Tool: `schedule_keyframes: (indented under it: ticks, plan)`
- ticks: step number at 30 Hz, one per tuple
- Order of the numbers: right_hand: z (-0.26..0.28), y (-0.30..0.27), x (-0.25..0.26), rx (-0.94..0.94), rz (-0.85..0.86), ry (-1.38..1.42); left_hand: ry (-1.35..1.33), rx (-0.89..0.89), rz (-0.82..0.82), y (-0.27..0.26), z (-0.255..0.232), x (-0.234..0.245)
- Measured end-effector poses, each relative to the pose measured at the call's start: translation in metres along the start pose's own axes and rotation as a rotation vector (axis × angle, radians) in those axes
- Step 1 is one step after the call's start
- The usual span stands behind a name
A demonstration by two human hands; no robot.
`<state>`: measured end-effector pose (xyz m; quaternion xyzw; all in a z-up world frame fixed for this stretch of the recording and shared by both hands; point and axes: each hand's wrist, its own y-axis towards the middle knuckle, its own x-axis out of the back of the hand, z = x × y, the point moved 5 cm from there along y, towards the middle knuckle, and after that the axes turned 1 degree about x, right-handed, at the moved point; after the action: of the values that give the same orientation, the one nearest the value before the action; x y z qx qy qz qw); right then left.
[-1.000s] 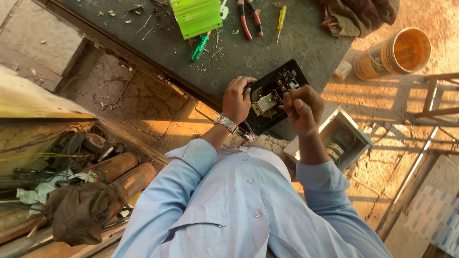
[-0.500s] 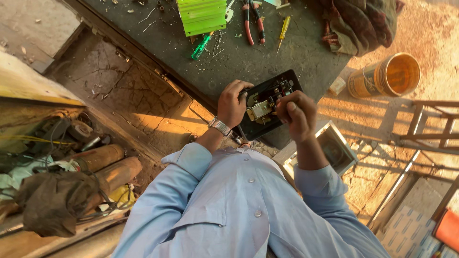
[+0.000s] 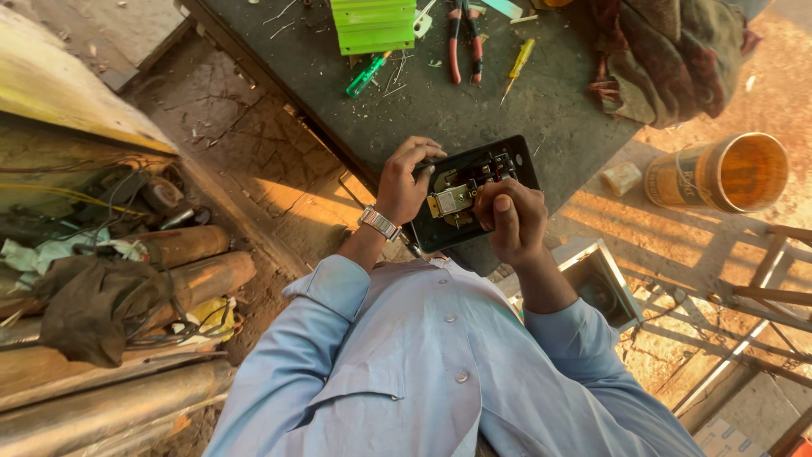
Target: The person uses a screwdriver to tighten and adjust screws on a small electrical component held in a black tray. They repeatedly reposition the component and apply torque to multiple screw terminals while working at a cluttered workbench.
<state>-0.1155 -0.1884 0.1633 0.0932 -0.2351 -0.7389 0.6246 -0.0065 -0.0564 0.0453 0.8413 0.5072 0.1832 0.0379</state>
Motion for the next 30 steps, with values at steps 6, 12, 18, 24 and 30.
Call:
schedule_keyframes:
  ticks: [6,12,18,24,30]
  plan:
    - [-0.009,-0.003,-0.001,0.058,0.094,0.016,0.033,0.022,0.03,0.0,0.003,-0.003]
    - [-0.021,-0.008,0.004,0.08,0.096,0.061,0.015,0.033,0.031,0.0,0.006,-0.005]
    - [-0.023,-0.011,0.004,0.082,0.054,0.081,0.026,0.013,0.032,0.0,0.007,-0.004]
    - [-0.019,-0.003,-0.003,-0.005,0.238,0.072,0.048,-0.013,0.025,-0.001,0.007,-0.004]
    - [-0.021,0.0,-0.006,-0.061,0.341,0.128,0.025,0.009,0.031,-0.001,0.008,-0.004]
